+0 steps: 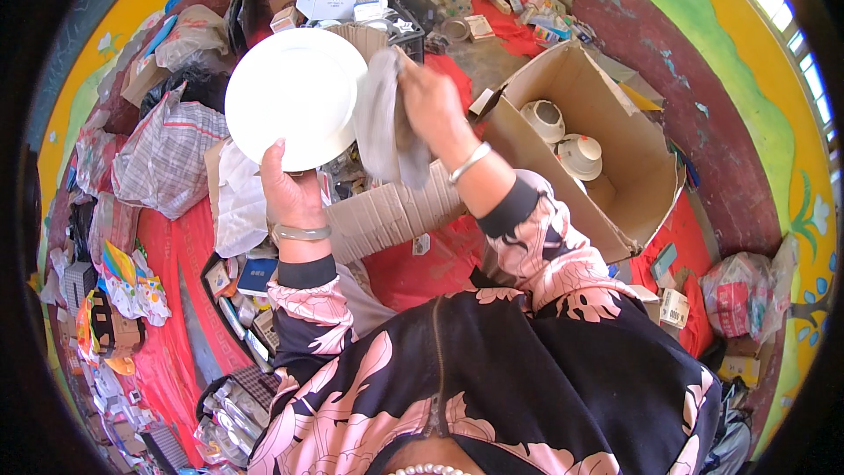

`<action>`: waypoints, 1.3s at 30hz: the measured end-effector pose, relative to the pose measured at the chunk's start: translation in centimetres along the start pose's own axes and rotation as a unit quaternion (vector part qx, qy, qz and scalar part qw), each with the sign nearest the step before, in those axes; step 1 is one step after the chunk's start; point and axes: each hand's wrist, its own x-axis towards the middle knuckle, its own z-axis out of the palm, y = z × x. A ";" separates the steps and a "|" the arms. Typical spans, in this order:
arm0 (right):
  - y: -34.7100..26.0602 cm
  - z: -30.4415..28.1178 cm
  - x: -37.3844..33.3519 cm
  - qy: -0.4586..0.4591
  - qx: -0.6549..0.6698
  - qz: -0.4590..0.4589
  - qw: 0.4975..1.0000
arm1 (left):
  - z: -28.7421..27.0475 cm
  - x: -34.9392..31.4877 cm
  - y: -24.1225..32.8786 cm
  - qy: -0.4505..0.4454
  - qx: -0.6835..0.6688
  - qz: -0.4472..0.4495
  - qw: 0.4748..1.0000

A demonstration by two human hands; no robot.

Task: The person cleans a white plate using a cloth by hand, rotating and wiping both sides of the plate.

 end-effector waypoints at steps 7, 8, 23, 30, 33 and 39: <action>-2.4 2.7 3.7 -0.123 0.238 0.127 0.955 | 0.1 -1.3 0.6 -0.058 0.095 -0.002 0.994; -2.1 3.0 4.1 -0.129 0.098 0.079 0.984 | 0.4 -1.4 0.2 -0.065 0.089 0.004 0.994; -1.4 4.7 -3.4 -0.012 0.422 0.261 0.868 | 1.3 -1.7 0.1 -0.072 0.057 0.010 0.996; -0.5 2.5 -0.7 0.009 0.455 0.294 0.840 | 0.9 -1.0 -1.1 -0.184 0.098 -0.036 0.977; 2.2 3.2 0.8 0.034 0.510 0.334 0.791 | 0.2 -1.4 -3.5 -0.158 0.160 -0.116 0.967; 5.0 3.7 0.4 0.040 0.522 0.302 0.797 | 0.7 -1.4 -5.7 -0.076 0.033 -0.200 0.976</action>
